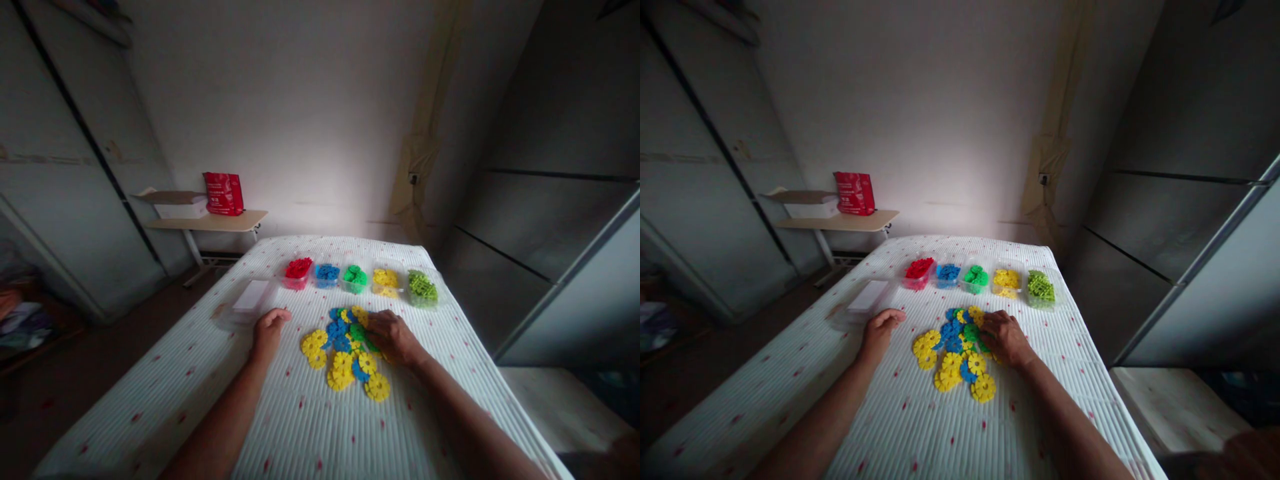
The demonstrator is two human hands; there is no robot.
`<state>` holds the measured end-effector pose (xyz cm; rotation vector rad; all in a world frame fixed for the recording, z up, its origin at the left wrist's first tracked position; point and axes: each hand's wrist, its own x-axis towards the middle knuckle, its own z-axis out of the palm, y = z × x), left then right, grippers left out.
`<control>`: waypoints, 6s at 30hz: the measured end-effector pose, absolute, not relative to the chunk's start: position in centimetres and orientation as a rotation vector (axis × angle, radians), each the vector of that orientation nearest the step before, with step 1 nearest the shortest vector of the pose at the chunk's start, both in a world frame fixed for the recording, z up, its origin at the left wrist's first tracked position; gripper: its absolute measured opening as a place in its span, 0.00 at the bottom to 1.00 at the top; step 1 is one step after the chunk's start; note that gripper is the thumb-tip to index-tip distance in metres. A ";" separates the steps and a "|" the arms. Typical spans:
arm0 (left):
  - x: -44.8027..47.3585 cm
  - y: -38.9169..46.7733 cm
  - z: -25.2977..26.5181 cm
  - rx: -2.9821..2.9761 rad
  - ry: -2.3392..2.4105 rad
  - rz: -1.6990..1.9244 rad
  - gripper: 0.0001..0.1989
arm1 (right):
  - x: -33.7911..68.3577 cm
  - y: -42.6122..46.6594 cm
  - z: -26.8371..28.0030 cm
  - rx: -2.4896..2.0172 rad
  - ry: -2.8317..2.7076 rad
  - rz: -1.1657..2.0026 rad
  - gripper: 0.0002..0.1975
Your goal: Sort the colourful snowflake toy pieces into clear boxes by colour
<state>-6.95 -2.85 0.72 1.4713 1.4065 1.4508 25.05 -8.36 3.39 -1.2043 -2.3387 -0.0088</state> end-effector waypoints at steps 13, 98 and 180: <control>-6.8 -2.8 0.5 1.489 1.423 1.447 0.09 | 23.3 -9.1 3.3 -1.345 -2.418 -0.033 0.15; -6.9 -2.8 0.3 1.603 1.430 1.362 0.09 | 25.2 -8.6 5.1 -1.465 -2.068 0.034 0.21; 4.3 -3.8 4.8 2.119 1.524 0.416 0.09 | 28.9 -6.6 0.7 -1.613 -1.924 -0.053 0.17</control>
